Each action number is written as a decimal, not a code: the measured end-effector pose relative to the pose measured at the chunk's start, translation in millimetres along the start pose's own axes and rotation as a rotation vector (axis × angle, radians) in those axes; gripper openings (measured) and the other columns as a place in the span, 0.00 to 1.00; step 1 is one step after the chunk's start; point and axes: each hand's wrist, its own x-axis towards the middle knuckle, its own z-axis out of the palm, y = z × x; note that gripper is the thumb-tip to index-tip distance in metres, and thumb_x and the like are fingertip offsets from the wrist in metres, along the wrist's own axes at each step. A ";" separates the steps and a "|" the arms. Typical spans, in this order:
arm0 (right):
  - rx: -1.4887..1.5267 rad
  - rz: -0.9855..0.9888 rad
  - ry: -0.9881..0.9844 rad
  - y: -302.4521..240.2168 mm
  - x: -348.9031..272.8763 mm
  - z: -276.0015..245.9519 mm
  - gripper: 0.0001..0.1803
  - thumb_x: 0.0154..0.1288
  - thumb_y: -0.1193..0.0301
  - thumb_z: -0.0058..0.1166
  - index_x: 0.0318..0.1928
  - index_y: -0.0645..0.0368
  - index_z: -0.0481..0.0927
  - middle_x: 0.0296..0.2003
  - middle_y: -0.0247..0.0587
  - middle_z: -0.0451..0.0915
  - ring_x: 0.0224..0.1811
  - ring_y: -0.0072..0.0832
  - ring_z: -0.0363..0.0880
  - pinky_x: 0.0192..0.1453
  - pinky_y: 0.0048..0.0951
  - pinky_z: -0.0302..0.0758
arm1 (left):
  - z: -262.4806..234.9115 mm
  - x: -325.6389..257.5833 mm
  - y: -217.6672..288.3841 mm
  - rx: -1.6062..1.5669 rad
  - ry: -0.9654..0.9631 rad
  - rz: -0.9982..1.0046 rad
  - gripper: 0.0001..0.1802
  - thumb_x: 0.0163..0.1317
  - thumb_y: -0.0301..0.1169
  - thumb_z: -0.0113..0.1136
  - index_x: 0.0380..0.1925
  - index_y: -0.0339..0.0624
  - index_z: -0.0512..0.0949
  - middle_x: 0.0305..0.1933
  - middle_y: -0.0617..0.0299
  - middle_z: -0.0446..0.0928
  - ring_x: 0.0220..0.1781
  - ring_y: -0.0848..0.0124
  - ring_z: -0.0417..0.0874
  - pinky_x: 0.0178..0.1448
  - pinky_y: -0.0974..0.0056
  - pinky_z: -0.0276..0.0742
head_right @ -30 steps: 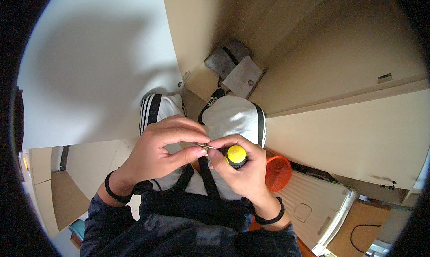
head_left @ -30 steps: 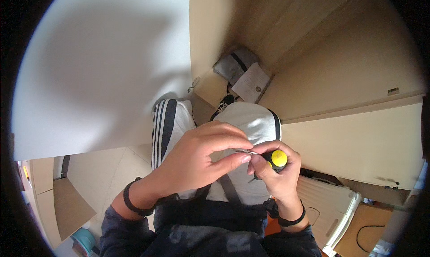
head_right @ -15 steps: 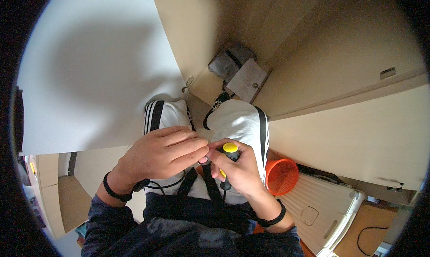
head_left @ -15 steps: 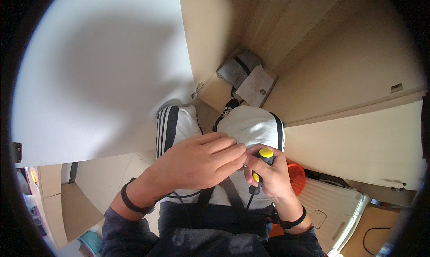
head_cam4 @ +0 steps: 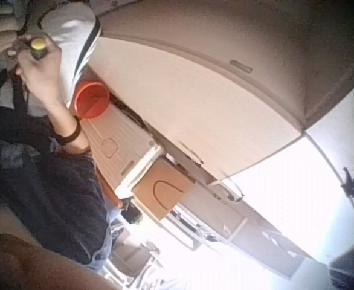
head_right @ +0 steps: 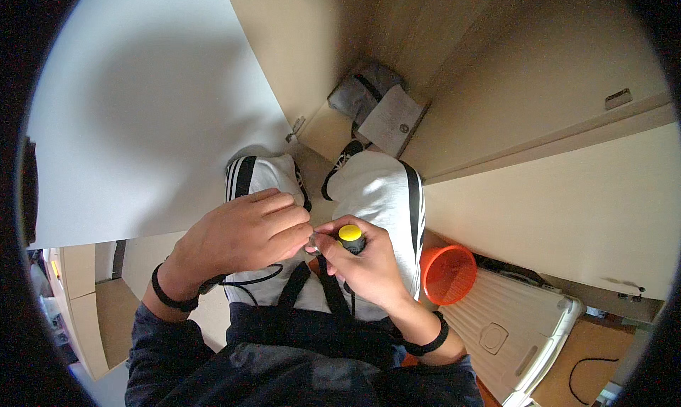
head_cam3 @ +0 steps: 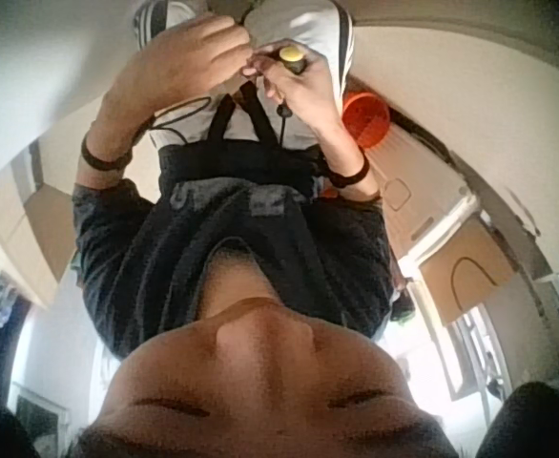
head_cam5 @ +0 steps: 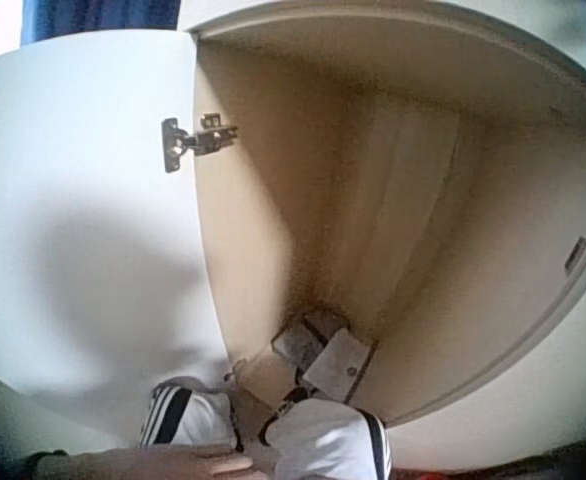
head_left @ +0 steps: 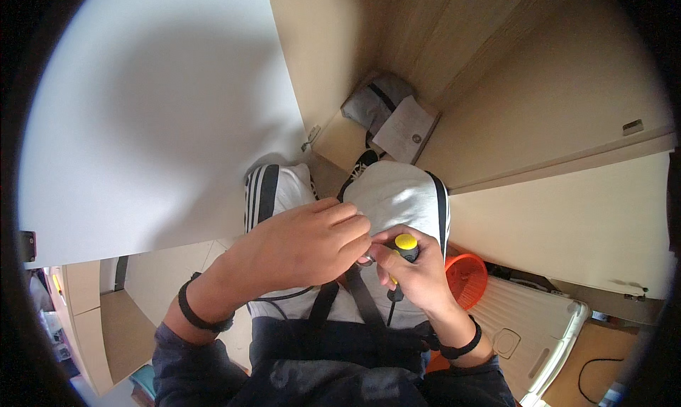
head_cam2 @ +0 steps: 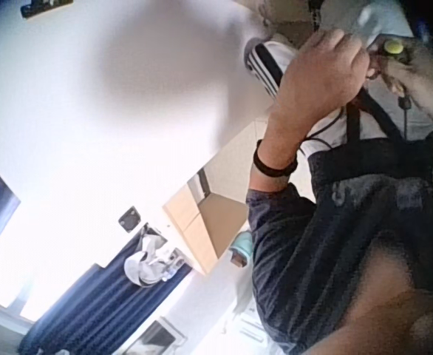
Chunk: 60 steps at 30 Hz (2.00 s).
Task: The person uses a screwdriver to tighten screws on a metal rod inside a wooden cabinet and then attaches a plastic mount to a cabinet door by hand.
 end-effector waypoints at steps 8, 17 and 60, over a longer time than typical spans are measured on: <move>-0.445 -0.349 0.115 -0.1 6.2 3.7 0.08 0.53 0.75 0.62 0.33 0.64 0.78 0.27 0.44 0.83 0.31 0.23 0.82 0.36 0.23 0.76 | -3.1 5.6 3.2 -0.117 0.014 -0.126 0.08 0.49 0.28 0.62 0.24 0.38 0.73 0.29 0.62 0.69 0.34 0.66 0.73 0.38 0.65 0.74; -0.371 -0.312 0.189 -2.1 21.4 22.0 0.05 0.57 0.78 0.57 0.35 0.62 0.77 0.27 0.35 0.79 0.26 0.19 0.75 0.29 0.22 0.74 | -88.2 -91.2 34.6 -0.485 0.437 -0.137 0.09 0.60 0.25 0.55 0.39 0.32 0.73 0.39 0.53 0.74 0.40 0.57 0.76 0.40 0.60 0.74; -0.174 -0.428 0.401 -66.3 111.8 -25.8 0.12 0.62 0.70 0.55 0.43 0.64 0.76 0.31 0.42 0.78 0.24 0.21 0.71 0.28 0.21 0.70 | -82.0 -457.8 43.6 0.668 1.369 -1.413 0.12 0.68 0.32 0.50 0.45 0.35 0.75 0.46 0.58 0.75 0.47 0.70 0.72 0.55 0.67 0.66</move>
